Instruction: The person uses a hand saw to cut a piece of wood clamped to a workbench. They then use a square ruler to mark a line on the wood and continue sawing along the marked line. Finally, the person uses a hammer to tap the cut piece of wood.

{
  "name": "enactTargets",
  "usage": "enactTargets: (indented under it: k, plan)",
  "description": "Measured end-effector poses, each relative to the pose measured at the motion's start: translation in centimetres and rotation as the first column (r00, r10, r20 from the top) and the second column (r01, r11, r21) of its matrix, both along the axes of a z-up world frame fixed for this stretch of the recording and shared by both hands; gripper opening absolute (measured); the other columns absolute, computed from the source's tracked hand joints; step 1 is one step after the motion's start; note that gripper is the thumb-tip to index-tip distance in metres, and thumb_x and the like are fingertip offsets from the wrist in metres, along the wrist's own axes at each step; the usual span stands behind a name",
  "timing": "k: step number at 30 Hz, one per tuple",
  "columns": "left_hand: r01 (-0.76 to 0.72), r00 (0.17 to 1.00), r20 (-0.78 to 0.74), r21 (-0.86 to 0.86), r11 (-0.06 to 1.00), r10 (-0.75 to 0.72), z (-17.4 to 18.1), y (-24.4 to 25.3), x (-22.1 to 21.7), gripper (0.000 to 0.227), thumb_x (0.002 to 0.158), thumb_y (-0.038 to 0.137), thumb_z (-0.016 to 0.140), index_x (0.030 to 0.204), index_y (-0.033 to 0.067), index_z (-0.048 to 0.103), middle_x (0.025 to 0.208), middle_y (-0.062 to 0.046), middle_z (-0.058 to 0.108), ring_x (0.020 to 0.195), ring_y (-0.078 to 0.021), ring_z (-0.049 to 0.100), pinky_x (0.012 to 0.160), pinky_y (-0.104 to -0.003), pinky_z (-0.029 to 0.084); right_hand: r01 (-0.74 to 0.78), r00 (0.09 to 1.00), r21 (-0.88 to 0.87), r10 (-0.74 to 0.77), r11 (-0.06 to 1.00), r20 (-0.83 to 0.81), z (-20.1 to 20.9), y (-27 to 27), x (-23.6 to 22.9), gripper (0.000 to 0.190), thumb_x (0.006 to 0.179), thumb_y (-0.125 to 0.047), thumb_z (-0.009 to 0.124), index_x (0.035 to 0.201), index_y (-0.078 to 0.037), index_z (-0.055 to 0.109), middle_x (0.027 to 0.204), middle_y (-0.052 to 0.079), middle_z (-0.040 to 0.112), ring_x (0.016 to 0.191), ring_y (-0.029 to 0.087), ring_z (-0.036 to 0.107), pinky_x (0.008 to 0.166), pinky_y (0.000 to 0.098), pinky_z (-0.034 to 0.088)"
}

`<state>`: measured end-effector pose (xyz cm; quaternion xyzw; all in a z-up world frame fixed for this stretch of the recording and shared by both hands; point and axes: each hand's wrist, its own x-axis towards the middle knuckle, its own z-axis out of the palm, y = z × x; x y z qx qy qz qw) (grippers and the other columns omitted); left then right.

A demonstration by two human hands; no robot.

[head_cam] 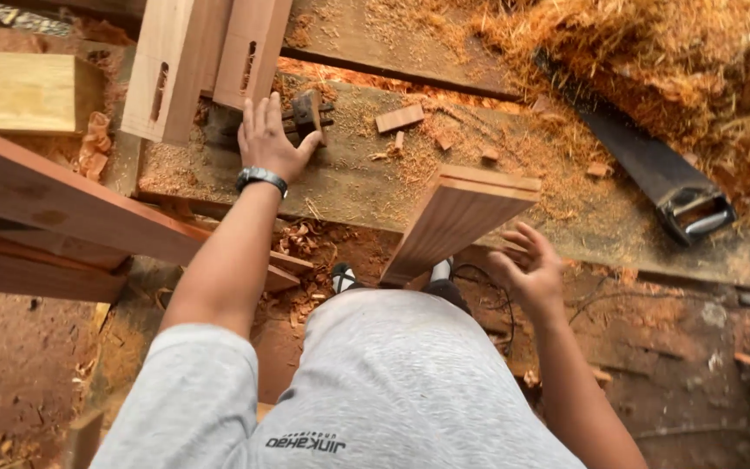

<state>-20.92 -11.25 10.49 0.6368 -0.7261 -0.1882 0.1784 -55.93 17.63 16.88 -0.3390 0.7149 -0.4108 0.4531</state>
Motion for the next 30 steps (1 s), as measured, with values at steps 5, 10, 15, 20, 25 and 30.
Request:
enactTargets:
  k: [5,10,15,20,25,30]
  plan:
    - [0.223,0.921,0.330,-0.019,0.975,-0.204,-2.8,-3.1,0.2,0.084,0.087,0.089,0.061,0.096,0.0068,0.079,0.147,-0.009,0.061,0.148,-0.0386,0.027,0.106,-0.066,0.025,0.521,0.849,0.049,-0.523,0.852,0.069,-2.0,7.4,2.4,0.047,0.096,-0.010,0.068,0.139,0.005,0.054,0.118,0.019,0.069,0.093,0.026,0.072,0.086,0.0362,0.061]
    - [0.199,0.945,0.265,-0.003,0.980,-0.191,-5.8,-2.8,0.3,0.084,0.091,0.085,0.062,0.119,0.0053,0.066,0.122,-0.018,0.067,0.125,-0.0375,0.048,0.099,-0.064,0.031,0.590,0.800,0.132,-0.599,0.796,0.034,-3.0,12.2,7.1,0.036,0.099,-0.010,0.067,0.132,0.004,0.060,0.112,0.021,0.073,0.091,0.029,0.075,0.080,0.0339,0.063]
    - [0.072,0.997,-0.006,0.003,0.997,-0.072,-6.1,-1.3,1.1,0.078,0.089,0.080,0.072,0.114,0.0098,0.052,0.104,-0.012,0.065,0.092,-0.0315,0.065,0.078,-0.052,0.053,0.462,0.886,0.291,-0.451,0.838,-0.108,2.7,9.4,11.2,0.039,0.097,-0.011,0.068,0.132,0.003,0.062,0.113,0.018,0.073,0.094,0.025,0.073,0.089,0.0355,0.062]
    - [0.061,0.855,-0.517,0.045,0.997,-0.030,-1.9,3.3,3.0,0.074,0.085,0.089,0.042,0.095,0.0154,0.051,0.082,-0.001,0.063,0.069,-0.0162,0.063,0.051,-0.033,0.054,0.185,0.962,0.316,-0.106,0.930,-0.251,3.6,7.9,10.3,0.032,0.102,-0.008,0.062,0.131,0.005,0.062,0.111,0.020,0.070,0.103,0.029,0.070,0.096,0.0380,0.062]
    - [0.162,0.648,-0.761,0.177,0.971,0.030,-0.3,9.5,5.0,0.070,0.088,0.083,0.046,0.088,0.0128,0.055,0.081,-0.004,0.063,0.068,-0.0165,0.062,0.051,-0.029,0.052,-0.019,0.926,0.241,0.108,0.970,-0.361,2.6,5.4,9.4,0.033,0.104,-0.014,0.065,0.131,0.005,0.065,0.107,0.018,0.072,0.094,0.024,0.071,0.083,0.0315,0.063]
    - [0.093,0.513,-0.834,0.289,0.953,0.203,3.6,15.6,3.2,0.054,0.096,0.064,0.060,0.082,0.0124,0.067,0.067,-0.009,0.062,0.065,-0.0187,0.062,0.059,-0.032,0.053,-0.242,0.947,0.002,0.236,0.970,-0.218,2.6,1.7,11.0,0.038,0.108,-0.010,0.061,0.138,0.013,0.055,0.113,0.037,0.065,0.097,0.044,0.071,0.084,0.0498,0.060]
